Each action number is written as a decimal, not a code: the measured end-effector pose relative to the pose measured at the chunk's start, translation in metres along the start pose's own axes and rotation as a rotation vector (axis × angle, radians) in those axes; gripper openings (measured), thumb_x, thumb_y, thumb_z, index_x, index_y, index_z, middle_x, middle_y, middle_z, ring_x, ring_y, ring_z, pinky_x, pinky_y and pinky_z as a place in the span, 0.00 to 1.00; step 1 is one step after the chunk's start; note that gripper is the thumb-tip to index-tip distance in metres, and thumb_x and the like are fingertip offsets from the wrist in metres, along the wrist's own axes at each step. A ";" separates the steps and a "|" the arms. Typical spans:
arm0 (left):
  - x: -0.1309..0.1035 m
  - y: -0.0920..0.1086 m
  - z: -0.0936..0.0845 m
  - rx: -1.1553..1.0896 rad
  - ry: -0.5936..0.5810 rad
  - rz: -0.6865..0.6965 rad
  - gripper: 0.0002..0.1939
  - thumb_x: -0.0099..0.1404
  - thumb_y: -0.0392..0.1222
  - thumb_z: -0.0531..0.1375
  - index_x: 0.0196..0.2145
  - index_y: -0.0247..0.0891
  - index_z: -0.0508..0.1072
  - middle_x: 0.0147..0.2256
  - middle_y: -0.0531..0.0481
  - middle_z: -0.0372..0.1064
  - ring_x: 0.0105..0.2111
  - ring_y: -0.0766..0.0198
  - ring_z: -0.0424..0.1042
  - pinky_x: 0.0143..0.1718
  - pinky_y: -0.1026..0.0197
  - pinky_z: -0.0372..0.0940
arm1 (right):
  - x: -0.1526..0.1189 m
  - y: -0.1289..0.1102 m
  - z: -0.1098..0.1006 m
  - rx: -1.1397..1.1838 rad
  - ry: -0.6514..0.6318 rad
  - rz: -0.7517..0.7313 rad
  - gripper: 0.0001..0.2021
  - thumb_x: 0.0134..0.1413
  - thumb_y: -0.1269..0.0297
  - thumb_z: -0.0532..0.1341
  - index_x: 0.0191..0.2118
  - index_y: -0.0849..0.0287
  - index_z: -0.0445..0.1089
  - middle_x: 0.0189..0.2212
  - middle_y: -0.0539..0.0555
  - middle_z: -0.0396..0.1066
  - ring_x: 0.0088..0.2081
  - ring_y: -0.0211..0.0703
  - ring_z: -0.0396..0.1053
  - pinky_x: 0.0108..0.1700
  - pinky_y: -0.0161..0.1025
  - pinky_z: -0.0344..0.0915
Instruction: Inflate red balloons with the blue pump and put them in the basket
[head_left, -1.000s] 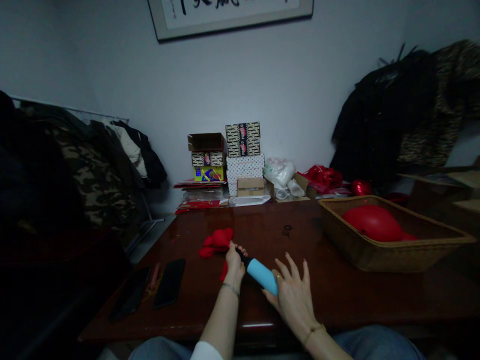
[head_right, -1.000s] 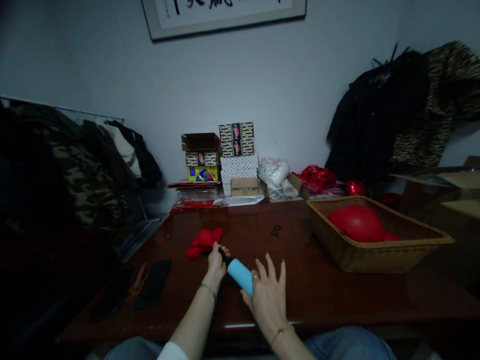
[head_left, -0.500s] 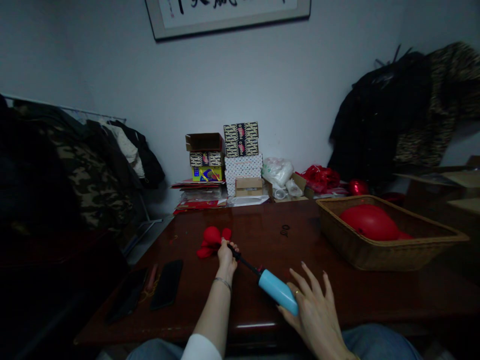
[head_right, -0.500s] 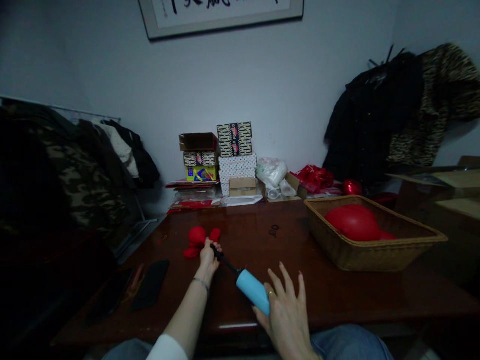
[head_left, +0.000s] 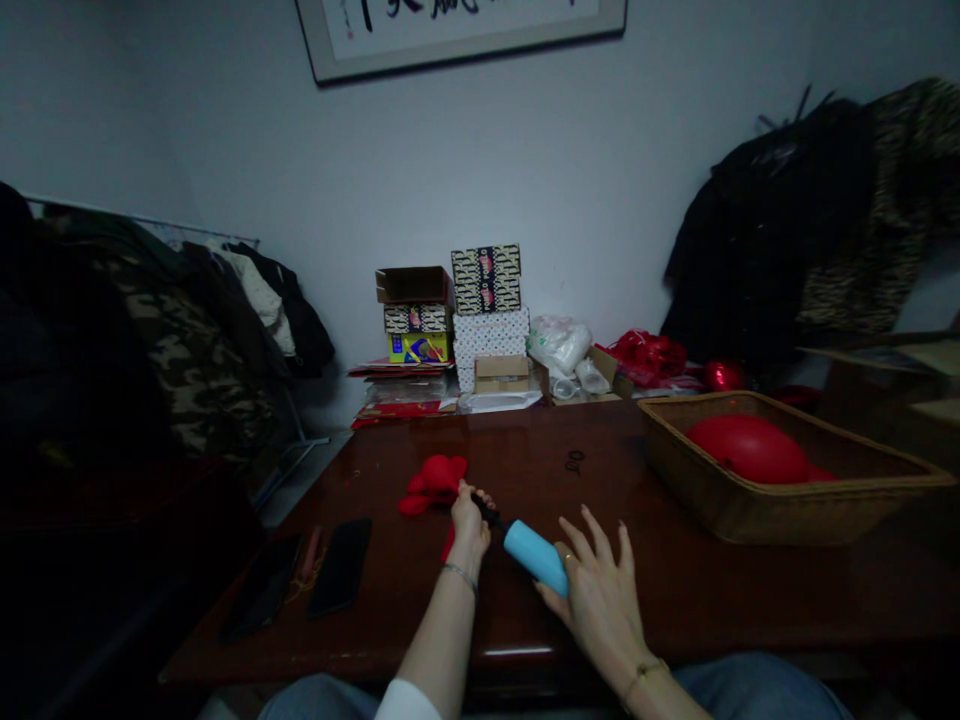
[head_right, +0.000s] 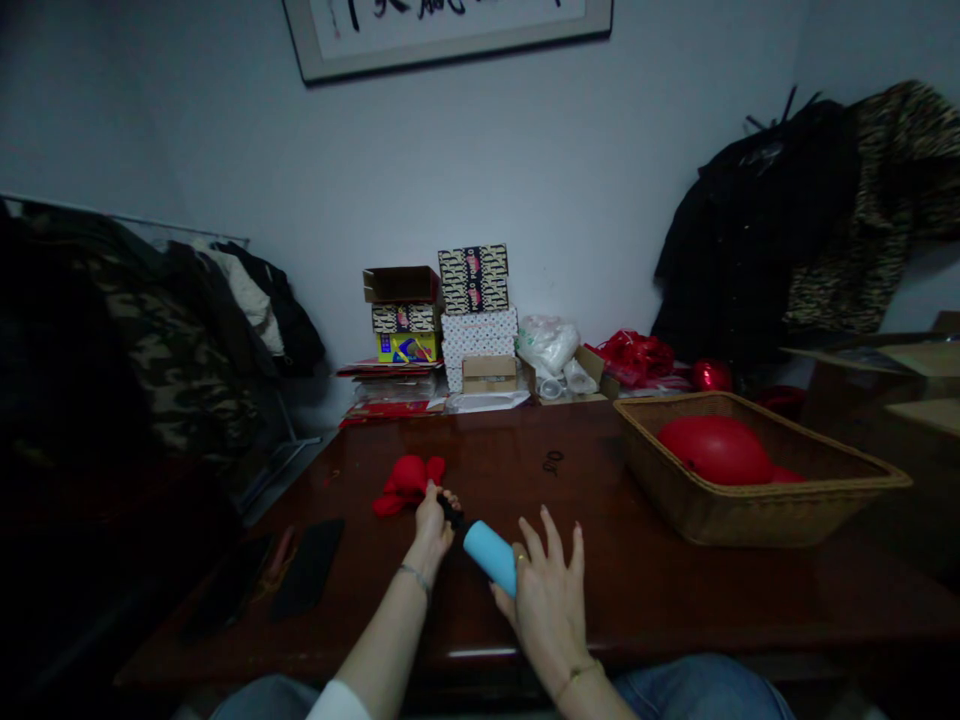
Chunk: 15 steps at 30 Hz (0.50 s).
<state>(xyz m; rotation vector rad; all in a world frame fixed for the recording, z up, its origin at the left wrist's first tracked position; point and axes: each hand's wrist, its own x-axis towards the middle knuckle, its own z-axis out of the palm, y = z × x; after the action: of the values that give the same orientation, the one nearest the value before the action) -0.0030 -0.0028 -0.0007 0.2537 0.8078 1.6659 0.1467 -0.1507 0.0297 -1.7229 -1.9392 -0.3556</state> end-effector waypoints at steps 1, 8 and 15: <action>-0.001 -0.002 0.000 0.015 0.002 0.001 0.14 0.67 0.45 0.52 0.25 0.38 0.59 0.17 0.57 0.56 0.14 0.73 0.57 0.16 0.70 0.54 | 0.002 -0.002 0.003 0.004 0.002 0.001 0.16 0.46 0.51 0.61 0.39 0.55 0.73 0.52 0.54 0.67 0.61 0.57 0.50 0.62 0.61 0.30; -0.002 -0.008 0.000 0.052 -0.021 0.014 0.14 0.66 0.46 0.53 0.24 0.38 0.58 0.16 0.57 0.56 0.14 0.72 0.57 0.16 0.69 0.55 | 0.009 -0.009 0.016 0.011 0.016 0.002 0.19 0.46 0.50 0.61 0.41 0.57 0.72 0.53 0.56 0.66 0.61 0.57 0.49 0.62 0.61 0.28; 0.008 0.004 -0.003 0.026 0.053 0.031 0.16 0.63 0.49 0.56 0.25 0.38 0.58 0.16 0.59 0.54 0.13 0.74 0.56 0.14 0.71 0.52 | 0.002 -0.006 0.008 0.020 -0.024 -0.028 0.18 0.47 0.51 0.60 0.42 0.55 0.72 0.53 0.56 0.66 0.60 0.58 0.50 0.61 0.62 0.30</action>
<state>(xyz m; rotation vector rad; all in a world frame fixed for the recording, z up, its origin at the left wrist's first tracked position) -0.0104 0.0033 -0.0022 0.2421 0.8700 1.6979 0.1388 -0.1464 0.0251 -1.6963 -1.9790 -0.3265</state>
